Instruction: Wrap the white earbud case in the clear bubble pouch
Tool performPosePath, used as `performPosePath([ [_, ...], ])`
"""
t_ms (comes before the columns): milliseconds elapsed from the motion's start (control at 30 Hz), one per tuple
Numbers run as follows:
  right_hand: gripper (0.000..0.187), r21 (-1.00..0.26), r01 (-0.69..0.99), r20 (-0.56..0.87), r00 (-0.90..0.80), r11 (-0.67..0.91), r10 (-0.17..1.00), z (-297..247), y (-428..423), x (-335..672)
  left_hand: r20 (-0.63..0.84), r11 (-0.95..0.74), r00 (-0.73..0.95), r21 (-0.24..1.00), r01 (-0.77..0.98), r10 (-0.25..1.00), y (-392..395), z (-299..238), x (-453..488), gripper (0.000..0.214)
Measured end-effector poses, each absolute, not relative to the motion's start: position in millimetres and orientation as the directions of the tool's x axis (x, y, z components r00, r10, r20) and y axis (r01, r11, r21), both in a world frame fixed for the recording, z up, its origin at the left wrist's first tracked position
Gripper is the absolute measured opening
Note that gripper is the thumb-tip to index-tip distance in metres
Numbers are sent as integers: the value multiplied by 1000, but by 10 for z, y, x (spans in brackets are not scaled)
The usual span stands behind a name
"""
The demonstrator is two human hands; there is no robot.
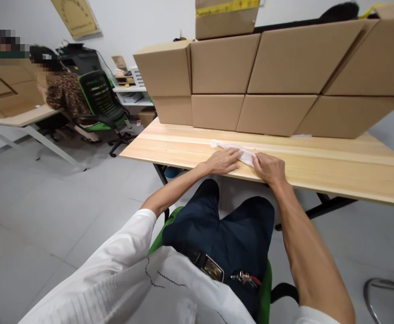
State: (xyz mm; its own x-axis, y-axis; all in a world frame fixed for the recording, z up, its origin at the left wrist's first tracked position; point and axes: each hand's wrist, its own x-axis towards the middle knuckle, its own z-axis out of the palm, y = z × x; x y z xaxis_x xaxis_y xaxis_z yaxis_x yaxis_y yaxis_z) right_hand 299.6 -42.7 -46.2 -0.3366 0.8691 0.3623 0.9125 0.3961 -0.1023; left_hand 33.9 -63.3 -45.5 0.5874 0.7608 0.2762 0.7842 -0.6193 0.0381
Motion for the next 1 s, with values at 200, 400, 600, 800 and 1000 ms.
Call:
performPosePath([
  [200, 29, -153, 913, 327, -313, 377, 891, -427, -490, 2974, 256, -629, 604, 21, 777, 755, -617, -400, 471, 56],
  [400, 31, -222, 926, 302, -233, 306, 924, -442, -392, 2994, 220, -578, 558, 32, 816, 800, -610, -328, 612, 59],
  [600, 31, -290, 939, 253, -110, 184, 961, -473, -201, 3073, 256, -527, 487, 117, 842, 835, -603, -319, 629, 50],
  [800, 31, -364, 919, 246, -62, 151, 967, -496, -127, 3113, 239, -479, 428, 227, 848, 871, -558, -331, 572, 50],
  [1000, 33, -363, 922, 230, -53, 136, 972, -521, -112, 3104, 205, -428, 381, 298, 853, 902, -542, -323, 550, 36],
])
